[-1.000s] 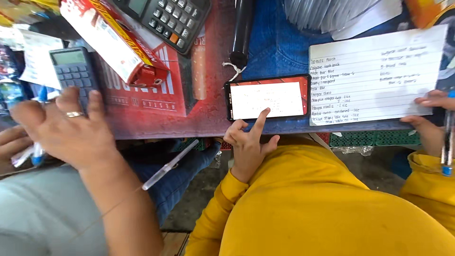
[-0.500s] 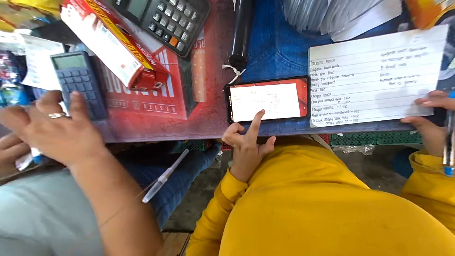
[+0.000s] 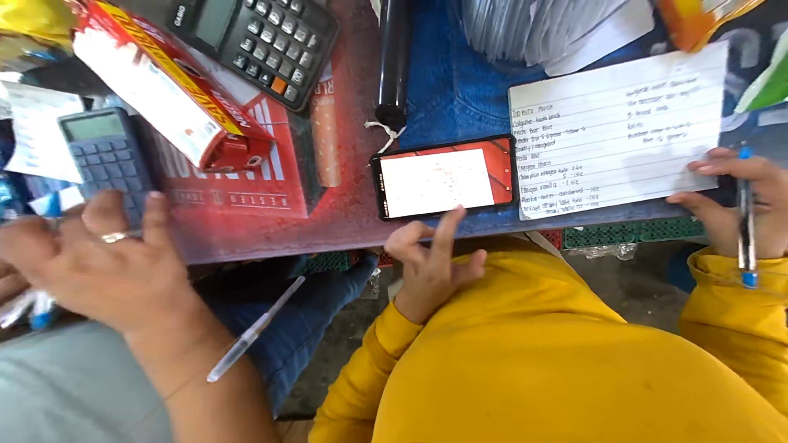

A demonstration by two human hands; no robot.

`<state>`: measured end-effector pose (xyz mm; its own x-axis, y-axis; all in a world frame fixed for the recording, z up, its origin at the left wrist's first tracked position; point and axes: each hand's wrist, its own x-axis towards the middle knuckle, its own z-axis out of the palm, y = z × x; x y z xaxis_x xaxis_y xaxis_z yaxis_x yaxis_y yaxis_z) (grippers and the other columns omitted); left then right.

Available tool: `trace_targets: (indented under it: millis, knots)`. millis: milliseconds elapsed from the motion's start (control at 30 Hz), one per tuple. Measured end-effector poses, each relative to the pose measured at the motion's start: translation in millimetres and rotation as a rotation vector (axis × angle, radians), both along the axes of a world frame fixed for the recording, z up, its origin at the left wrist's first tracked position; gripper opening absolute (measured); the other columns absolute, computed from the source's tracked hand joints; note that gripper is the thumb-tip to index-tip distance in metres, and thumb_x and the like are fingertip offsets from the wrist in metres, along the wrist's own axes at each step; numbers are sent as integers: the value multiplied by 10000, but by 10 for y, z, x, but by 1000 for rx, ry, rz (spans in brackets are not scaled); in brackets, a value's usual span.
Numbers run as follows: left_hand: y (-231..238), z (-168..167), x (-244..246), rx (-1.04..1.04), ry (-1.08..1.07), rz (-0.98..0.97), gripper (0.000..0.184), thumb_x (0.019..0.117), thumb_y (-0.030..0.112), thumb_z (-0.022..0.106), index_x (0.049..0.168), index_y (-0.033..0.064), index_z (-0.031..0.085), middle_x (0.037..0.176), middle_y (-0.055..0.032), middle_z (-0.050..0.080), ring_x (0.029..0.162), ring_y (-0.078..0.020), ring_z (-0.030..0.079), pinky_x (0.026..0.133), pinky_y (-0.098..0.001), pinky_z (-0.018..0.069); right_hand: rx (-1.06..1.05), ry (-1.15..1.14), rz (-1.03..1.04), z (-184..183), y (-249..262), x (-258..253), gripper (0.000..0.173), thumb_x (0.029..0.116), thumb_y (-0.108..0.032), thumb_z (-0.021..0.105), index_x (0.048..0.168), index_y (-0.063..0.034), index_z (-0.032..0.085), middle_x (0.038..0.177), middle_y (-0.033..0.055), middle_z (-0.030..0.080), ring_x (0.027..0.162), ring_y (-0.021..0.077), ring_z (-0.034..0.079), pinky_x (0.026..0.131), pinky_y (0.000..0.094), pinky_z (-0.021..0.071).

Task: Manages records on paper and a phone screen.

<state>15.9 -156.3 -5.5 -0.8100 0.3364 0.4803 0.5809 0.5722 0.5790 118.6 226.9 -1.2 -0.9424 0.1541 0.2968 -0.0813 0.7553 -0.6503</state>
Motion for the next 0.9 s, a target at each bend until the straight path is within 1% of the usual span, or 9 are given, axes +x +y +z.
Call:
trace_targets:
  millis: [133,267,367,467,600,667,733,800,900]
  knots:
    - [453,146,-88,41,119,-475,103,967,223,647,1013,166,721,960,-57,588,917,-202,552,868,-305,414,-17,19,15,32,-28,-39,363,895,-196,760,1124,66,655,1175,122,701,1268,116,588,1126,259,415]
    - [1088,228,-160,-147,227,-768,259,904,8,656,1139,85,733,1068,-94,698,981,-236,663,857,-331,520,55,27,-28,40,-13,-15,392,871,-179,800,1118,98,675,1176,214,701,1251,226,623,1103,316,459]
    - [1429,223,-151,-332,323,-778,440,867,-119,625,1277,35,665,1235,-139,679,1135,-277,655,919,-341,519,46,46,-29,36,-12,-11,362,865,-144,790,1104,104,679,1169,226,702,1243,233,629,1099,306,459]
    - [1598,218,-109,-537,255,-782,583,893,-118,602,1458,-9,506,1469,-183,537,1383,-320,494,1117,-370,403,-10,49,-24,54,-66,-17,319,851,-97,771,1100,82,683,1159,155,719,1247,179,631,1102,287,470]
    - [1703,64,-93,-545,337,-720,511,929,-106,542,1435,-43,513,1466,-194,544,1382,-328,507,1122,-383,398,-13,-13,22,151,-100,-14,358,921,-199,720,1102,106,669,1143,192,706,1234,189,629,1103,286,457]
    - [1679,83,-116,-558,294,-750,526,936,-113,527,1456,-54,481,1504,-207,503,1406,-325,483,1145,-365,378,40,-76,43,283,-98,-33,460,1017,-324,604,1102,121,681,1134,251,714,1235,313,644,1111,377,468]
    - [1634,144,-133,-558,203,-786,560,938,-108,537,1487,-64,437,1553,-213,445,1441,-318,443,1169,-338,349,41,-104,31,406,-111,-93,675,1093,-467,384,1145,150,651,1130,265,709,1177,300,670,1079,402,490]
    - [1616,148,-137,-532,139,-806,569,937,-114,537,1492,-82,416,1571,-223,417,1458,-332,417,1178,-348,338,-56,-30,-21,502,-142,-238,813,1074,-606,285,1292,141,521,1209,160,688,1150,150,661,1046,341,508]
    - [1672,7,-113,-386,166,-778,476,945,-108,520,1421,-103,496,1501,-237,504,1400,-359,495,1138,-385,396,-412,136,-151,628,-232,-583,719,957,-704,506,1320,-117,305,1116,-111,676,921,85,710,793,295,613]
